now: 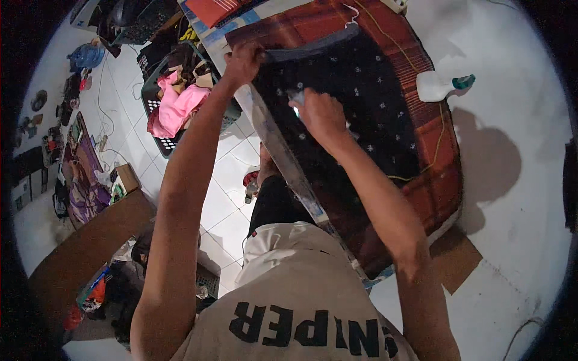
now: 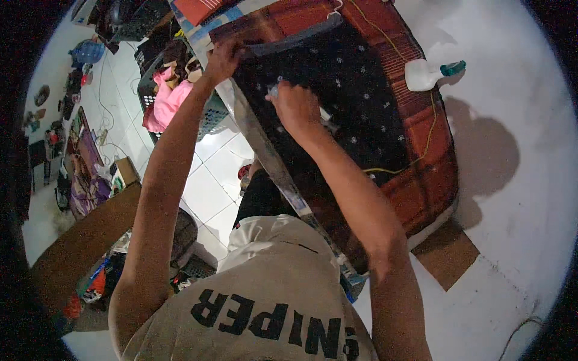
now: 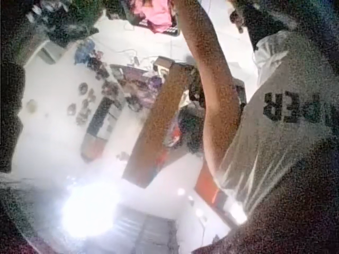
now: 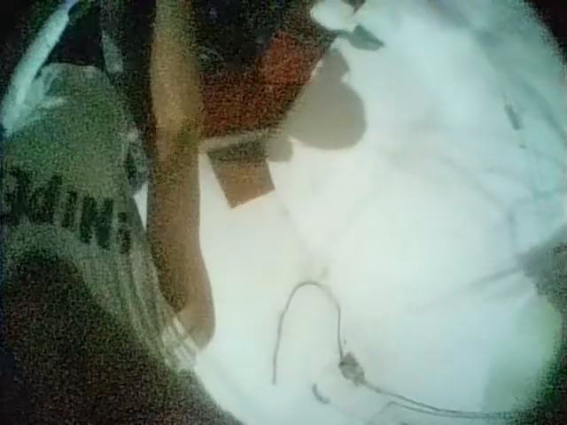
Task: The person takes a pair of shorts from a basket, spreads them on an ironing surface, sprays them with liquid from a bottle, and irons them using an iron.
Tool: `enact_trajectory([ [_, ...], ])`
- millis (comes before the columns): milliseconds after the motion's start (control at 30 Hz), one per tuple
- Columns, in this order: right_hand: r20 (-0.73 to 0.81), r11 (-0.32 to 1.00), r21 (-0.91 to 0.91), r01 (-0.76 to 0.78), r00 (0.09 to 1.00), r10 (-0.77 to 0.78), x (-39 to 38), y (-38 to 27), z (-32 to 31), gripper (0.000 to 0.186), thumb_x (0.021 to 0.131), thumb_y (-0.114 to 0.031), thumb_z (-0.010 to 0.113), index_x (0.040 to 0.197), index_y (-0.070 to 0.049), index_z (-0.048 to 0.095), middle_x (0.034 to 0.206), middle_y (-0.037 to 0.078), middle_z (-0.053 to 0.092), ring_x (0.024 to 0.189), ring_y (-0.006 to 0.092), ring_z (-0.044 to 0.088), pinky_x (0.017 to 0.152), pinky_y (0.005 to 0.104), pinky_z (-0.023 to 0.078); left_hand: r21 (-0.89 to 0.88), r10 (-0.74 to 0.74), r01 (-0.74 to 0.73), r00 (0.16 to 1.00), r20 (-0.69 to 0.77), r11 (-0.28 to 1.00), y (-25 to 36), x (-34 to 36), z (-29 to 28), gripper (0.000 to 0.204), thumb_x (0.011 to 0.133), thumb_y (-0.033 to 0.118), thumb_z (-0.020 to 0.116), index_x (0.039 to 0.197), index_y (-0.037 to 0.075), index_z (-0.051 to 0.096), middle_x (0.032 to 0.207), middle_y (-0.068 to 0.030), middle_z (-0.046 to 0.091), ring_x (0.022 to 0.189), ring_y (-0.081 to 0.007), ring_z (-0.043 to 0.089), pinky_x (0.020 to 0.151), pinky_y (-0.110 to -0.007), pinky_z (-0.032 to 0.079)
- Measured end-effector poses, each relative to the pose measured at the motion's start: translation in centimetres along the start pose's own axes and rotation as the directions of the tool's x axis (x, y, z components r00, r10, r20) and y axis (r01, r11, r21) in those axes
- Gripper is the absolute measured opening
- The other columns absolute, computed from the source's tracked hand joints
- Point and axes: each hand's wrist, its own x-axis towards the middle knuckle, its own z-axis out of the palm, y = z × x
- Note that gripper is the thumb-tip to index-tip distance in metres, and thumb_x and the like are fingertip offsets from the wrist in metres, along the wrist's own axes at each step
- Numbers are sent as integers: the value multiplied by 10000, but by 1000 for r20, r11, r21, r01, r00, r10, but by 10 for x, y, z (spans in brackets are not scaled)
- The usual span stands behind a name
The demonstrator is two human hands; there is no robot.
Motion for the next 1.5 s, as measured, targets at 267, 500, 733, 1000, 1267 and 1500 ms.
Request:
enact_trajectory([
  [267, -41, 998, 57, -37, 998, 40, 20, -7, 7, 372, 975, -385, 747, 954, -17, 702, 834, 247, 754, 808, 426, 768, 726, 542, 609, -124, 228, -209, 960, 165, 970, -20, 27, -6, 341, 1027, 319, 598, 1328, 192, 694, 1476, -114, 622, 1427, -400, 513, 1078, -720, 381],
  [500, 127, 990, 117, 80, 987, -94, -24, -13, 22, 300, 984, -323, 720, 979, -24, 694, 793, 210, 745, 757, 426, 762, 659, 531, 608, -36, 250, -248, 960, 129, 968, -27, 22, -6, 334, 976, 283, 623, 1287, 215, 724, 1444, -124, 634, 1382, -382, 535, 1110, -710, 348],
  [733, 27, 999, 5, 44, 999, -44, -96, 0, 50, 226, 951, -163, 696, 1105, 1, 682, 746, 142, 718, 650, 265, 749, 524, 424, 587, -48, 306, -305, 917, 255, 951, -17, 35, -13, 384, 911, 321, 630, 1264, 202, 725, 1422, -138, 640, 1385, -390, 528, 1043, -740, 366],
  [1000, -307, 999, 44, 22, 952, -8, -10, -45, 50, 228, 917, -161, 748, 1048, 14, 683, 745, 184, 726, 665, 297, 765, 577, 438, 590, 36, 135, -187, 816, 563, 982, 76, 81, -28, 433, 1014, 433, 626, 1300, 113, 685, 1337, -178, 680, 1322, -431, 576, 1124, -618, 401],
  [1267, -12, 845, 130, -518, 852, 524, -46, 71, -39, 447, 998, -424, 716, 1082, 13, 668, 884, 241, 758, 832, 431, 768, 724, 538, 599, -47, 243, -239, 938, 247, 970, 106, 80, 8, 483, 943, 389, 750, 1288, 65, 654, 1216, -218, 694, 1225, -460, 612, 1061, -621, 430],
  [1500, -103, 929, 76, -361, 924, 368, 13, 113, -44, 520, 1023, -523, 657, 1043, -4, 633, 822, 270, 710, 802, 454, 736, 706, 549, 576, -72, 253, -243, 932, 261, 967, 152, 113, 33, 489, 922, 324, 753, 1293, 41, 605, 1186, -230, 704, 1154, -447, 651, 994, -622, 460],
])
